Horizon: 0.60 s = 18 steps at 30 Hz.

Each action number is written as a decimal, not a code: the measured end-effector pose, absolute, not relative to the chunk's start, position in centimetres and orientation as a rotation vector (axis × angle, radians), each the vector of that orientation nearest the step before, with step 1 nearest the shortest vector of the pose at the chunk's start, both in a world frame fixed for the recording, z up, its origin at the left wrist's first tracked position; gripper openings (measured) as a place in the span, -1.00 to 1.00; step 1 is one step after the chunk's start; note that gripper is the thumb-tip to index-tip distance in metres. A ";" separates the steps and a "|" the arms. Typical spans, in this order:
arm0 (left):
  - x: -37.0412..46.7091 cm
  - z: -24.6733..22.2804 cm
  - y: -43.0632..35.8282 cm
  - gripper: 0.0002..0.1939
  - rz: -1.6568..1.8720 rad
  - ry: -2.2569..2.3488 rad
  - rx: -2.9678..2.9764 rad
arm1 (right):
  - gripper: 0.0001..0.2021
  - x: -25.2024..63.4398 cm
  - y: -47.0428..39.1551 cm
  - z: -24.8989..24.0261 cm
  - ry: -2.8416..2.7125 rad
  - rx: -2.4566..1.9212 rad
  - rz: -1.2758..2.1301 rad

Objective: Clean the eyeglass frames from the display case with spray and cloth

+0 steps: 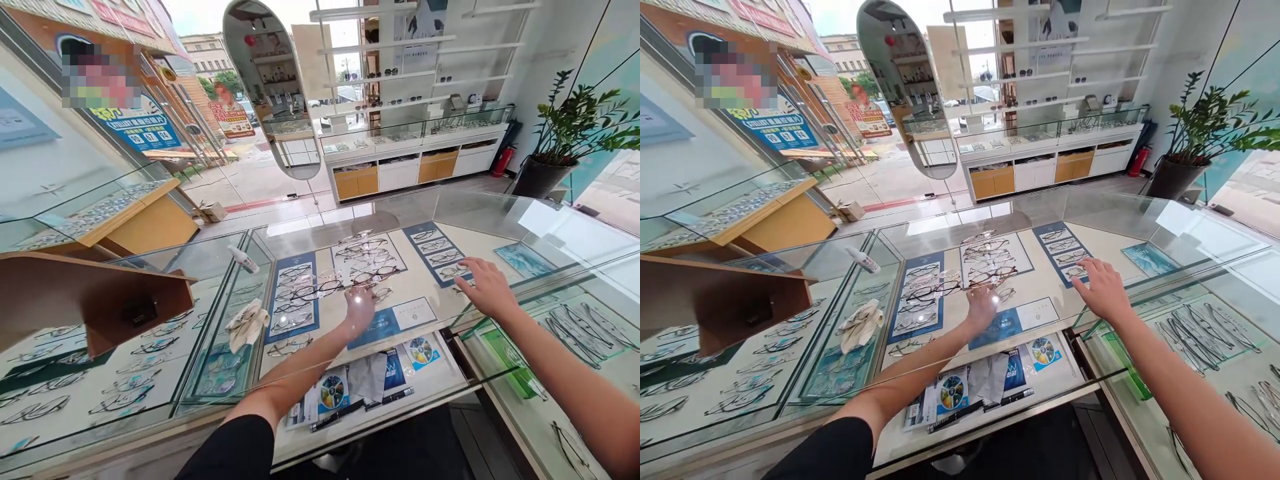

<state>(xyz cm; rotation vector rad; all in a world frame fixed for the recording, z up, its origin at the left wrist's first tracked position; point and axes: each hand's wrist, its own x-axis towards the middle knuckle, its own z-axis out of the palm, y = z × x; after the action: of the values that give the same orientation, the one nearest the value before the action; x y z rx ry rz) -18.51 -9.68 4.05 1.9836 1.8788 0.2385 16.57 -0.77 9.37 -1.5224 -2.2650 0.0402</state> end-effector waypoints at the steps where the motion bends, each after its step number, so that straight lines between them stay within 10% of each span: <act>1: -18.0 3.8 -10.7 -0.70 0.242 1.924 1.939 | -0.53 16.7 -0.6 9.2 -2.268 -1.518 0.037; 10: -16.9 4.8 -21.6 -0.70 0.083 1.710 1.632 | -0.45 17.5 0.3 8.6 -2.309 -1.471 0.014; 18: -17.6 15.3 -26.9 -0.71 0.337 1.259 1.660 | -0.44 18.3 0.9 7.8 -2.300 -1.408 -0.040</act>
<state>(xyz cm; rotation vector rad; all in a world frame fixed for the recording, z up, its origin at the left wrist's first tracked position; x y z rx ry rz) -17.63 -26.90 15.33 1.6596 1.2591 0.3372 18.27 0.95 7.79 -1.4078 -2.2999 -0.0397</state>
